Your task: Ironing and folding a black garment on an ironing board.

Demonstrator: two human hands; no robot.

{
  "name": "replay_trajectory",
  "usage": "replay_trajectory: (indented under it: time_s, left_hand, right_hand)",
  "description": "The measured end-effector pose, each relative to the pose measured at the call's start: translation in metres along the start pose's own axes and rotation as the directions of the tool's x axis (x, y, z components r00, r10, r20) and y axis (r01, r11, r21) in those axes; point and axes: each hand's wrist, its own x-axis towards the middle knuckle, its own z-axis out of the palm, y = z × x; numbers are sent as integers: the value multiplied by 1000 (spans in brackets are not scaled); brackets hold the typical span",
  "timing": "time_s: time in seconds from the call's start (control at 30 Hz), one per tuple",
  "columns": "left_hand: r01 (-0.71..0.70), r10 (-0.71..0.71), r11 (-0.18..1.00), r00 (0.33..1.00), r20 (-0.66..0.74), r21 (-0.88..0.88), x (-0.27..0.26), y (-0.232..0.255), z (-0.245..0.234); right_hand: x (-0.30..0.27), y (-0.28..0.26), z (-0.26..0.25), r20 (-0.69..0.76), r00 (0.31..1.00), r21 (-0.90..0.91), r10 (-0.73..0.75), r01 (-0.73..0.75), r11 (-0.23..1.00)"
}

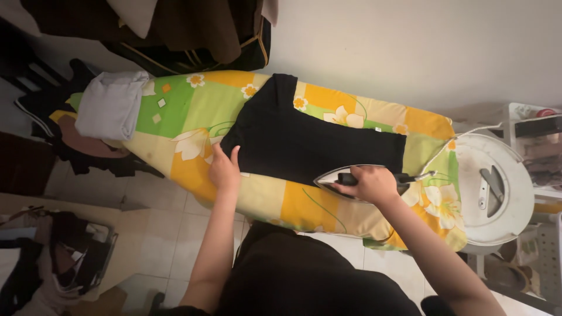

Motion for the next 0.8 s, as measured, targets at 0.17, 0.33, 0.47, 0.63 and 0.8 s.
replay_trajectory:
  time_s: [0.17, 0.33, 0.47, 0.63, 0.8]
  left_hand:
    - [-33, 32, 999, 997, -63, -11, 4, -18, 10]
    - [-27, 27, 999, 1000, 6, 41, 11, -32, 17]
    - [-28, 27, 999, 999, 38, 16, 15, -34, 12]
    - [-81, 82, 993, 997, 2, -91, 21, -39, 10]
    - [-75, 81, 990, 996, 39, -121, 26, -42, 6]
  right_hand:
    - [-4, 14, 6, -85, 991, -15, -102, 101, 995]
    - [14, -24, 7, -102, 988, -54, -118, 113, 992]
    - [27, -62, 22, -128, 984, -36, -125, 121, 992]
    - [21, -59, 21, -103, 992, -60, -68, 62, 996]
    - [36, -86, 22, -76, 996, -90, -37, 30, 996]
